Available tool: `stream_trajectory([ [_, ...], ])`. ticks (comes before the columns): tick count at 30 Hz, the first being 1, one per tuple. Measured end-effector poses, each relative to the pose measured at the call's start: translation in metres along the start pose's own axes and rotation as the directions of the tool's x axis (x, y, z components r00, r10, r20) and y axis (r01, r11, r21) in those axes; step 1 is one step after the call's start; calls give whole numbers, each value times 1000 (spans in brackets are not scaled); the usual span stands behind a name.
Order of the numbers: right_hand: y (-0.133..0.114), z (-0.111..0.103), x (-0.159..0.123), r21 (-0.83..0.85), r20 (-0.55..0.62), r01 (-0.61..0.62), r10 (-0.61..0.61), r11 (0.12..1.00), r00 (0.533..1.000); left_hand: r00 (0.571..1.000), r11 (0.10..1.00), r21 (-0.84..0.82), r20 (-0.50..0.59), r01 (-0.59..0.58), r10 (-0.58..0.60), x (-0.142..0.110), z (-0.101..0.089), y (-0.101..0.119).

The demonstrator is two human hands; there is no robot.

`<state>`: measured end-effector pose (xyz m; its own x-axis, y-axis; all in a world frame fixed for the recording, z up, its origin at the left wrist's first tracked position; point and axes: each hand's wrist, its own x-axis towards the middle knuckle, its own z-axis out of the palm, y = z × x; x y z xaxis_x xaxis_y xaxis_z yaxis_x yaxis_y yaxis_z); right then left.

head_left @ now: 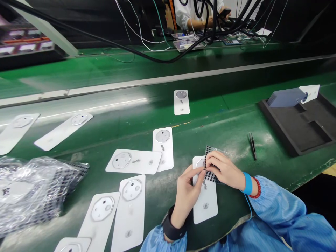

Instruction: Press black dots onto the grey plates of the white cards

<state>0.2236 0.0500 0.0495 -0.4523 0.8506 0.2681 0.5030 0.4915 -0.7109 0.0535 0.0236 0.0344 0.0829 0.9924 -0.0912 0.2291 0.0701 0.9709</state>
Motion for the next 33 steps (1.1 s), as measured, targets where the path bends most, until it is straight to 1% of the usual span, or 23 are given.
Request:
stream_trajectory([
  [2, 1, 2, -1, 1, -33, 7, -7, 1000, 999, 1000, 999, -45, -1, 31, -31, 0, 0, 1],
  [4, 2, 3, -3, 15, -92, 26, -24, 1000, 995, 997, 989, -123, 16, 80, -78, 0, -1, 2],
  [6, 4, 5, -5, 25, -138, 66, -62, 998, 988, 991, 970, -204, 44, 134, -127, -1, -1, 3],
  [8, 6, 7, -6, 32, -153, 112, -106, 993, 982, 985, 953, -252, 59, 169, -160, -2, 0, 3],
  [10, 7, 9, -6, 33, -144, 135, -129, 990, 981, 985, 950, -258, 48, 175, -168, -2, 1, 3],
  [12, 8, 10, -5, 22, -125, 132, -128, 991, 984, 986, 956, -243, 23, 166, -165, -3, 2, 3],
  [14, 8, 11, -3, -18, -94, 121, -122, 992, 988, 985, 958, -231, 7, 168, -171, -3, 3, 2],
  [17, 9, 10, -1, -101, -31, 120, -124, 988, 992, 980, 952, -238, 6, 193, -197, -3, 4, 1],
  [19, 11, 11, -1, -129, 13, 129, -128, 983, 992, 978, 948, -246, 6, 202, -207, -2, 5, 1],
  [22, 15, 12, -1, -125, 62, 134, -127, 983, 990, 974, 940, -263, 3, 218, -225, -2, 7, -1],
  [25, 19, 15, -2, -110, 72, 130, -123, 985, 990, 963, 925, -277, 0, 261, -271, -1, 9, -3],
  [27, 22, 15, -3, -99, 72, 128, -121, 987, 990, 960, 929, -255, -10, 267, -279, 0, 10, -4],
  [30, 27, 13, -4, -86, 74, 104, -98, 991, 992, 966, 948, -206, -39, 242, -255, 2, 2, -2],
  [31, 29, 11, -4, -85, 74, 90, -84, 992, 994, 969, 958, -178, -64, 226, -241, 2, -4, 0],
  [33, 34, 5, -6, -85, 71, 59, -53, 995, 996, 969, 981, -82, -160, 178, -189, 1, -17, 5],
])
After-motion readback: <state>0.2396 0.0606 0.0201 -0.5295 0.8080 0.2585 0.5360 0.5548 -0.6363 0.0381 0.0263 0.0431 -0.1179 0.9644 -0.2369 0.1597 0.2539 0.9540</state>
